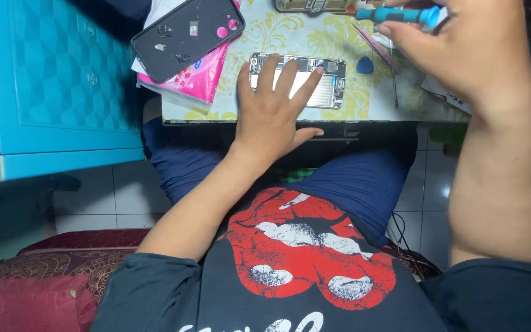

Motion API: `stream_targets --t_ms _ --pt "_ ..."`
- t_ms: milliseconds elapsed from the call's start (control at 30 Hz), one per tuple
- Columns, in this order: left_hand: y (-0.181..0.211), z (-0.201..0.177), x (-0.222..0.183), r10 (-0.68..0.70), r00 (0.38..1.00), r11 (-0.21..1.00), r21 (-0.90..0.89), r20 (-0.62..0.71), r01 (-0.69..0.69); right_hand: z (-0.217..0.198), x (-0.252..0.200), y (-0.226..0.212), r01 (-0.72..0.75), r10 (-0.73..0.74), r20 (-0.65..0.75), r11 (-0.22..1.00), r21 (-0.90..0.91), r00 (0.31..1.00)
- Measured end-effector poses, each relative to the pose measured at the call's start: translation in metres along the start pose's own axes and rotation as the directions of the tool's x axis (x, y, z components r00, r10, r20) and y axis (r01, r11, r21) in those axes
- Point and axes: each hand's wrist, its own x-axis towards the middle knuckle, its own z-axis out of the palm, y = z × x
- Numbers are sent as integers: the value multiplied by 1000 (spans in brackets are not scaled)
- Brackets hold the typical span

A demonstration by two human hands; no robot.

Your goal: Repairing a smartphone by using a precision screwdriver and tweezers to manipulate internal components on the frame.

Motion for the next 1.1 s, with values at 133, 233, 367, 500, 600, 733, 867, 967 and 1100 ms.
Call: stream_targets --t_ms 133,233,367,500,600,733,867,967,1100 --pt "2 -2 5 2 999 999 45 52 -4 19 -29 -37 -16 298 -235 649 760 925" --pt "2 -1 7 10 999 998 66 40 -13 44 -42 -59 -19 499 -161 337 941 852" --pt "3 1 9 11 998 997 75 55 -15 55 -43 -80 -94 555 18 108 990 831" --pt "7 -1 8 -4 995 991 132 102 -9 66 -36 -81 -31 509 -6 63 998 861" --pt "8 -5 9 -28 991 986 169 130 6 71 -27 -80 -3 529 -9 22 1000 848" --pt "2 -12 3 -38 996 999 19 82 37 80 -23 -78 -52 590 41 2 999 806" --pt "-22 -26 -15 -111 992 951 -296 -67 87 84 -33 -76 -87 594 46 40 995 803" --pt "-57 -31 -36 -371 916 874 -391 -154 289 84 -33 -77 -103 612 55 44 994 789" --pt "-109 -36 -56 -485 832 862 -305 -268 404 86 -31 -76 -106 609 60 40 994 791"
